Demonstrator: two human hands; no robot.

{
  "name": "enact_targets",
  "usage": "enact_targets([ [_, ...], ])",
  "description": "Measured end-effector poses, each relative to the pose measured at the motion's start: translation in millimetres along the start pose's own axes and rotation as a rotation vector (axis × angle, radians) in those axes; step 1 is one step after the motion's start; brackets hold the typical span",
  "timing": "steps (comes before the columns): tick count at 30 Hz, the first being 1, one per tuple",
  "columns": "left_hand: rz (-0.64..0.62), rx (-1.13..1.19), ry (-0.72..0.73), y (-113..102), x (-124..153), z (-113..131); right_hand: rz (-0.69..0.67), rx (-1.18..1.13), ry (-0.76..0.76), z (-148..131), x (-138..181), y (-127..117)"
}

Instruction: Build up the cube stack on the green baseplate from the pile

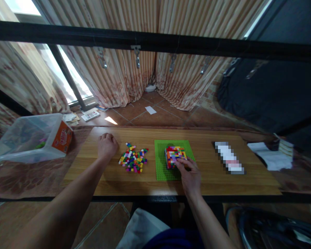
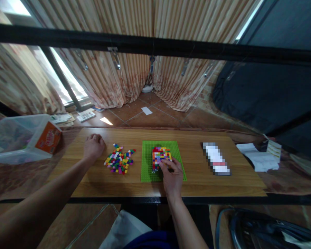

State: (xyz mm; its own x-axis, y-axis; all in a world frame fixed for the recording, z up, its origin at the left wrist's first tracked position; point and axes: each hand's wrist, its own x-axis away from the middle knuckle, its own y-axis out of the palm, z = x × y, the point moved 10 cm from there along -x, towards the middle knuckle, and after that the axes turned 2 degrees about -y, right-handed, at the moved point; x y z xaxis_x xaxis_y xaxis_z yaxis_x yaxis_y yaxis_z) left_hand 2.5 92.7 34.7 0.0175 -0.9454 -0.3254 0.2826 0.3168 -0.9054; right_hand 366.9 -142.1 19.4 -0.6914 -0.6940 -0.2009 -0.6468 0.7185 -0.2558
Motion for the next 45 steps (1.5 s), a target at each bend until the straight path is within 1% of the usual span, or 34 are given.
enact_targets([
  [6,-0.011,0.009,-0.022,2,0,-2,0.003,-0.035,0.033,-1,-2,0],
  [12,-0.013,0.018,-0.028,1,1,-2,-0.012,0.021,0.035,-3,-1,0],
  [17,-0.011,0.017,-0.009,1,0,0,-0.033,0.06,0.0,-2,-1,0],
  [21,-0.001,0.01,-0.003,1,0,-1,-0.017,0.048,-0.017,-4,-1,-2],
  [31,0.023,-0.01,0.01,2,0,-2,0.052,0.008,-0.003,-8,-4,-2],
  [34,0.032,-0.013,0.021,2,0,-2,0.058,0.019,0.003,-7,-5,-2],
  [39,0.012,-0.029,0.014,1,0,0,0.063,0.035,0.015,-6,-6,-2],
  [45,0.013,-0.029,0.007,-1,1,2,0.057,0.032,0.007,-11,-6,2],
])
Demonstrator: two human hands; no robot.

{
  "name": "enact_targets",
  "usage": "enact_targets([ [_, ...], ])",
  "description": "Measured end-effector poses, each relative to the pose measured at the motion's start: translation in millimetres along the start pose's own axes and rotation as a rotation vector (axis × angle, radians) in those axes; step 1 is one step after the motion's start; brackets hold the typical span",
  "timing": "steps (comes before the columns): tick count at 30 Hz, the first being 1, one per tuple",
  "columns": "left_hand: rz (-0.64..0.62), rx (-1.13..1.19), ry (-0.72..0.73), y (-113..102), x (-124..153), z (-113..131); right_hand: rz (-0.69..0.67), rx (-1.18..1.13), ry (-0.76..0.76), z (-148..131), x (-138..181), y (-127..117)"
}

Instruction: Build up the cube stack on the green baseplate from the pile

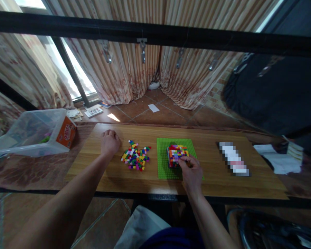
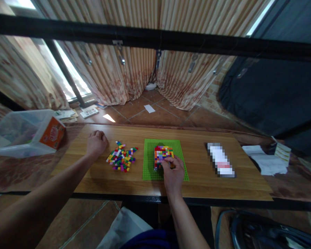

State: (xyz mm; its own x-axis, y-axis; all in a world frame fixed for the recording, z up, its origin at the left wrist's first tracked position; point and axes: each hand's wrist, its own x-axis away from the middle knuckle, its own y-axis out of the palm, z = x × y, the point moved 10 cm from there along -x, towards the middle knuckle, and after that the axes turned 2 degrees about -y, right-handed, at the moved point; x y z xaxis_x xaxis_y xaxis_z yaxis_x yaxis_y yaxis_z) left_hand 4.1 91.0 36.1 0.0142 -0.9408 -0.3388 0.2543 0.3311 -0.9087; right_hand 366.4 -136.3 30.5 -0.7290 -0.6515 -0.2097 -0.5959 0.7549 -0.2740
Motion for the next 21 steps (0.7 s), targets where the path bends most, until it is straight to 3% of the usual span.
enact_targets([
  [21,-0.034,0.043,-0.053,3.1,1.1,-3.7,-0.068,0.002,-0.023,6.7,-3.3,3.8],
])
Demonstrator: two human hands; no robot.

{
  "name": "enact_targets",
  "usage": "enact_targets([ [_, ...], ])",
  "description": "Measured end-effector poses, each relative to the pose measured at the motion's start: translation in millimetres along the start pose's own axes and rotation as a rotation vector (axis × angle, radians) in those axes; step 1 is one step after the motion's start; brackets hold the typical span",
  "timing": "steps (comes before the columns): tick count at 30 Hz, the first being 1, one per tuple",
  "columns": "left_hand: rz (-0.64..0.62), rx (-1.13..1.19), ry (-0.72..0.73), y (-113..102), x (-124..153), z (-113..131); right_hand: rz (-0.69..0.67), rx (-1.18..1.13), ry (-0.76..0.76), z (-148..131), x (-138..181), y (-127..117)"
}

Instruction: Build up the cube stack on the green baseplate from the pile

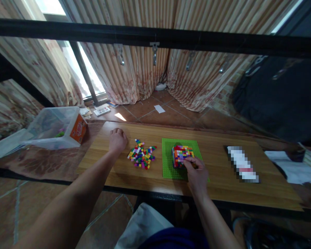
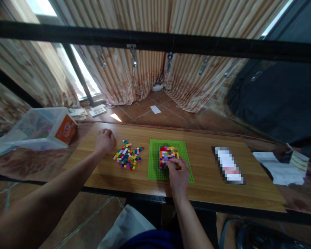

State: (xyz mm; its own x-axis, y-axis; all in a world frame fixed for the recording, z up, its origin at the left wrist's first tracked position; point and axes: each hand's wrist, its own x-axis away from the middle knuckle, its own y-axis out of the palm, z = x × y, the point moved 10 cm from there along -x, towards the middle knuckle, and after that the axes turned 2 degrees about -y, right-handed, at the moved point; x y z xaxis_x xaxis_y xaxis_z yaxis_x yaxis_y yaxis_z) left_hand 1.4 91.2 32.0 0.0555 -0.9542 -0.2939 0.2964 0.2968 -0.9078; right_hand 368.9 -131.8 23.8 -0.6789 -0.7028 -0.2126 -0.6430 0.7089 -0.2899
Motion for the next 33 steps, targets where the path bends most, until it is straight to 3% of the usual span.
enact_targets([
  [15,0.014,-0.008,0.029,-1,-1,1,0.025,0.186,-0.128,-28,3,2],
  [33,0.015,0.008,0.023,0,-2,0,0.04,0.21,-0.091,-23,15,-4],
])
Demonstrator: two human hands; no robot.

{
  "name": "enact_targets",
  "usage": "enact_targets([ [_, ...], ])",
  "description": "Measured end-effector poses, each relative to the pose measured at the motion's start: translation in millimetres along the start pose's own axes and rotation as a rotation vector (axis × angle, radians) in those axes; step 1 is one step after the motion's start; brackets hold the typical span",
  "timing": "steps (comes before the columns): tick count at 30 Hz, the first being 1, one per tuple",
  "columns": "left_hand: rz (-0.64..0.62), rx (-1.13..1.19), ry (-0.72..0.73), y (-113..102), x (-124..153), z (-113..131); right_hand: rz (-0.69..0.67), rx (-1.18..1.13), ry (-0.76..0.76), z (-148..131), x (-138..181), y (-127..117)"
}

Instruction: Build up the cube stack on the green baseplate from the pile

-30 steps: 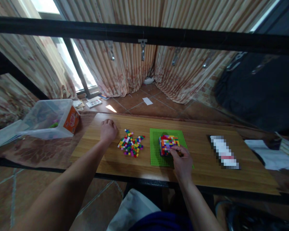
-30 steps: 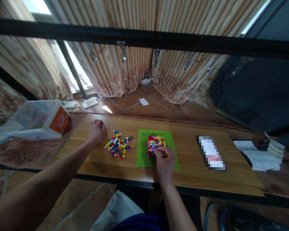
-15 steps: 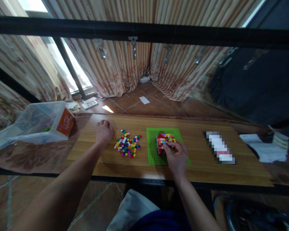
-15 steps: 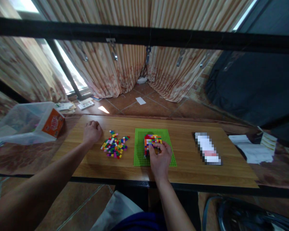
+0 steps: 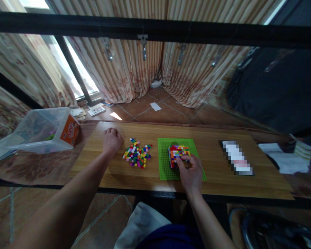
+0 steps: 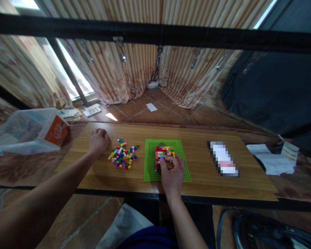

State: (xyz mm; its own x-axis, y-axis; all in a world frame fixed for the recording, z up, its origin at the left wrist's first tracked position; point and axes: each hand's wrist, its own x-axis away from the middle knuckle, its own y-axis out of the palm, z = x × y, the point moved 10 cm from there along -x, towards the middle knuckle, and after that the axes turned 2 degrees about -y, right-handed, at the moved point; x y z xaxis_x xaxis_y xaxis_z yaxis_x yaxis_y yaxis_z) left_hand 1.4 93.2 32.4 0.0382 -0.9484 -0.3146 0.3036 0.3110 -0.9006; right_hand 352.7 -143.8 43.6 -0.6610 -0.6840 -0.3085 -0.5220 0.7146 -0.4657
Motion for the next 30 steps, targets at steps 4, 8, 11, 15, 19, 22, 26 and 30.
enact_targets([
  [4,0.001,-0.014,0.001,1,0,0,-0.005,0.02,0.004,-2,0,-1],
  [8,0.01,-0.025,0.016,1,-1,0,-0.034,0.042,-0.033,-7,-7,-1],
  [11,0.019,-0.021,0.02,1,-1,0,-0.034,0.056,-0.082,-11,-15,-1],
  [15,0.01,-0.017,0.016,2,-1,-1,-0.037,0.05,-0.09,-8,-22,5],
  [19,0.001,-0.001,0.004,2,-1,-1,-0.045,-0.002,-0.068,-3,-20,10],
  [22,-0.005,0.002,-0.001,1,0,-1,-0.045,-0.025,-0.06,-1,-17,10],
  [26,-0.003,-0.016,0.0,1,0,-1,-0.062,-0.003,-0.062,-2,-15,8],
  [30,-0.006,-0.028,0.001,1,0,0,-0.043,0.124,-0.156,-17,-15,0],
])
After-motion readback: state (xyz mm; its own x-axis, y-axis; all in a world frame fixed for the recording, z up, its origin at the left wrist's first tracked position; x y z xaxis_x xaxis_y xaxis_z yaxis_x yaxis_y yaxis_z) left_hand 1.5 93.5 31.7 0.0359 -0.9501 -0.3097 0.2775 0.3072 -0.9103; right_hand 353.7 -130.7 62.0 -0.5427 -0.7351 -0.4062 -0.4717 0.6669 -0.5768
